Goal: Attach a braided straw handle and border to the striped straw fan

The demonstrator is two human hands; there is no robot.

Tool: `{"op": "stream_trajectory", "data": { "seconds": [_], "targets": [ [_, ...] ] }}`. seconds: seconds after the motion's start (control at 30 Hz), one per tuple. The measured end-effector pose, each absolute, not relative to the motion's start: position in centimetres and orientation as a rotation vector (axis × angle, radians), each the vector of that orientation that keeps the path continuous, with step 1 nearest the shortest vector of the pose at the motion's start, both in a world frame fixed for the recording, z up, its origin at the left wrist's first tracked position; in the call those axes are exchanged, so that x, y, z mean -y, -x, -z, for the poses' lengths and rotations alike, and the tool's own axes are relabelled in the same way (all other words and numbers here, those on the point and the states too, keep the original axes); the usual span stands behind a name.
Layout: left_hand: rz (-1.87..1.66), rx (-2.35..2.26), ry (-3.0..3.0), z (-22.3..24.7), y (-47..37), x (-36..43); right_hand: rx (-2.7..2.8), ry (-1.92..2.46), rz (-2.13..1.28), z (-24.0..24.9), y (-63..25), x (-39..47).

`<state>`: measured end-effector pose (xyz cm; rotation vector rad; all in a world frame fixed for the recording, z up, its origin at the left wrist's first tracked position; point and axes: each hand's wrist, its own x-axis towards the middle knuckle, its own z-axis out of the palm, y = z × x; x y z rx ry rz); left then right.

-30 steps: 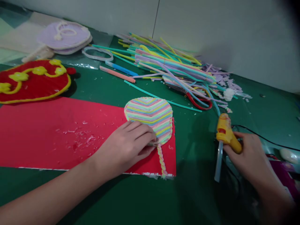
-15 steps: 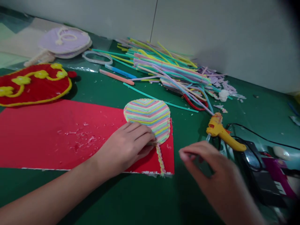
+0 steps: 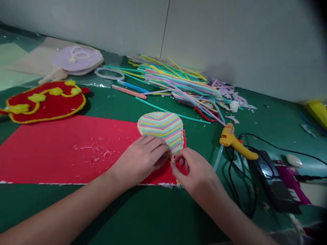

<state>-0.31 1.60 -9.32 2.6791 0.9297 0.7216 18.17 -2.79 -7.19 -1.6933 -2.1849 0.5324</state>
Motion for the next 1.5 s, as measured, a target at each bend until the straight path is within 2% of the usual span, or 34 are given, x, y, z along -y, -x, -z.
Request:
{"op": "stream_trajectory", "data": {
  "seconds": [0.37, 0.6, 0.83, 1.03, 1.2, 1.37, 1.5],
  "targets": [
    [-0.747, -0.947, -2.653, 9.4, 0.3, -1.6, 2.168, 1.589, -0.23, 8.2, -17.3, 3.4],
    [-0.76, -0.951, -2.629, 9.4, 0.2, -1.6, 2.141, 1.57, -0.209, 8.5, -17.2, 3.4],
    [-0.78, -0.916, -2.348, 9.2, 0.9, -1.9, 2.125, 1.562, -0.235, 8.8, -17.2, 3.4],
    [-0.872, -1.17, -2.12, 7.8, 2.7, -2.9, 2.125, 1.555, -0.219, 8.7, -17.2, 3.4],
    [-0.879, -1.083, -2.453, 7.6, 3.8, -3.6, 2.123, 1.569, -0.25, 8.6, -17.2, 3.4],
    [-0.586, -0.771, -2.936, 7.3, 3.8, -2.5, 2.126, 1.582, -0.256, 8.8, -17.2, 3.5],
    [-0.463, -0.669, -3.049, 7.1, 3.9, -0.8, 2.13, 1.57, -0.24, 8.8, -17.1, 3.4]
  ]
}}
